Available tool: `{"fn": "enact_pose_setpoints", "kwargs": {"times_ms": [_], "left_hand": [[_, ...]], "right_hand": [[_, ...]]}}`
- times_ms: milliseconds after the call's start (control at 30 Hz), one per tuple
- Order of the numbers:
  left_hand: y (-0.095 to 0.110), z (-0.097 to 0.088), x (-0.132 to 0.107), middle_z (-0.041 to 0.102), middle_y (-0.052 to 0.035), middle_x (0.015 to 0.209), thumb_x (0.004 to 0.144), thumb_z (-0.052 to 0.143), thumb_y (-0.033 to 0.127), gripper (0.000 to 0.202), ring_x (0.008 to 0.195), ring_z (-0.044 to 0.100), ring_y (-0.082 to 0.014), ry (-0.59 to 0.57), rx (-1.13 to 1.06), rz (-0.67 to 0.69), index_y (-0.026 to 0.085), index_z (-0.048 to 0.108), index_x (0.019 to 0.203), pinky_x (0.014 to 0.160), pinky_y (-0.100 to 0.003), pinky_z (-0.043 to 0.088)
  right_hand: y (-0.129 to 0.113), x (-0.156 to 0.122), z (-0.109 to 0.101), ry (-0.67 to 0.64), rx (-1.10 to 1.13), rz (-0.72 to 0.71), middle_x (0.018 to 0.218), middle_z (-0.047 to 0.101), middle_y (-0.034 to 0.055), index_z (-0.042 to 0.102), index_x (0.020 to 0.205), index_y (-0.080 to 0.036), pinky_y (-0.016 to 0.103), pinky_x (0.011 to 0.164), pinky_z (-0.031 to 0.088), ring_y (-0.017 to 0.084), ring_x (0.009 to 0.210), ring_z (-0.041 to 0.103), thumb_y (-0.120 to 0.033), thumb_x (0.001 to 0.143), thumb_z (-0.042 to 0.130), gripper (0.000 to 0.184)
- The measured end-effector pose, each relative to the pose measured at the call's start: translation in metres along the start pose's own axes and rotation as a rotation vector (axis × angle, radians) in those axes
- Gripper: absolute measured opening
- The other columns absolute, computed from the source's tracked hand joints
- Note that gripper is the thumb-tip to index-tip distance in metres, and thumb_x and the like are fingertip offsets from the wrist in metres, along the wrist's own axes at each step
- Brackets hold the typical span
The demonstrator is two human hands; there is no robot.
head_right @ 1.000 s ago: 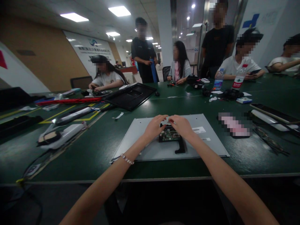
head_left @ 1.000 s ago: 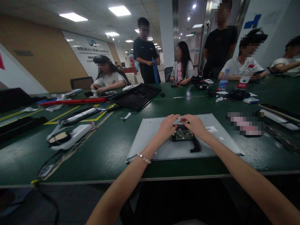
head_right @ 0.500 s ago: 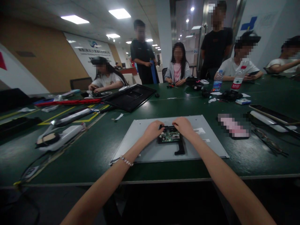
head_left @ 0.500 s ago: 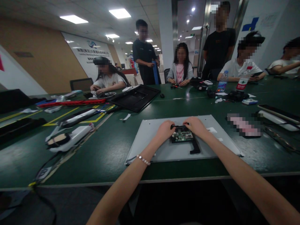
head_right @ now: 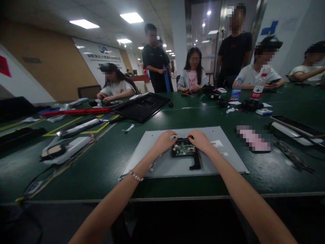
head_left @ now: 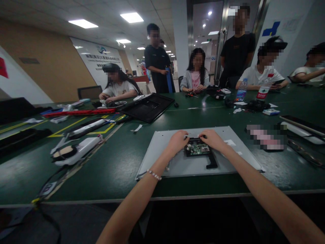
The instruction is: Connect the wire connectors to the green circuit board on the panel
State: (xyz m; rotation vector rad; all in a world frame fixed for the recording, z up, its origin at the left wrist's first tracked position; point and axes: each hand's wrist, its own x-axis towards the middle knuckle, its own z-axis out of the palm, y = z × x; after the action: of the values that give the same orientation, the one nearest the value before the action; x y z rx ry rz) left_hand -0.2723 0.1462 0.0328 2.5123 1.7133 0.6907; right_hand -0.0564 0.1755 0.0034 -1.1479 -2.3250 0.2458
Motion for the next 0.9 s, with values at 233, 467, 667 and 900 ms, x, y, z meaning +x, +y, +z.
{"fn": "enact_pose_setpoints", "kwargs": {"times_ms": [233,467,667,900], "left_hand": [[-0.092,-0.063,0.01,0.068,-0.0115,0.111,0.085,0.047,0.022,0.03,0.105,0.061,-0.0226,0.245,0.028,-0.422,0.014,0.067,0.106,0.093,-0.031,0.045],[-0.18,-0.089,-0.029,0.047,-0.0255,0.132,0.086,0.048,0.034,0.058,0.12,0.049,-0.0378,0.492,0.212,-1.023,0.011,0.04,0.138,0.092,-0.051,0.043],[-0.209,-0.08,-0.043,0.052,-0.0255,0.129,0.089,0.039,0.052,0.068,0.122,0.047,-0.0407,0.272,0.245,-0.952,0.019,0.029,0.148,0.097,-0.059,0.034],[-0.222,-0.077,-0.039,0.047,-0.0191,0.141,0.091,0.036,0.045,0.051,0.131,0.038,-0.0395,0.153,0.223,-0.877,0.02,0.052,0.132,0.103,-0.065,0.023]], "right_hand": [[-0.002,-0.004,-0.002,0.042,0.08,0.044,0.102,0.073,0.0078,0.072,0.097,-0.018,0.035,0.093,0.046,0.022,0.099,0.065,-0.014,0.085,0.057,0.02],[-0.001,-0.003,-0.002,0.097,0.159,0.096,0.1,0.074,0.0062,0.073,0.093,-0.019,0.033,0.091,0.047,0.021,0.097,0.067,-0.012,0.083,0.056,0.022],[0.004,-0.002,0.0,0.161,0.207,0.135,0.099,0.074,0.0059,0.073,0.095,-0.018,0.032,0.09,0.048,0.02,0.096,0.068,-0.015,0.084,0.054,0.022],[0.002,-0.005,-0.004,0.185,0.208,0.136,0.099,0.074,0.0063,0.073,0.094,-0.018,0.033,0.09,0.047,0.021,0.095,0.067,-0.015,0.082,0.054,0.023]]}}
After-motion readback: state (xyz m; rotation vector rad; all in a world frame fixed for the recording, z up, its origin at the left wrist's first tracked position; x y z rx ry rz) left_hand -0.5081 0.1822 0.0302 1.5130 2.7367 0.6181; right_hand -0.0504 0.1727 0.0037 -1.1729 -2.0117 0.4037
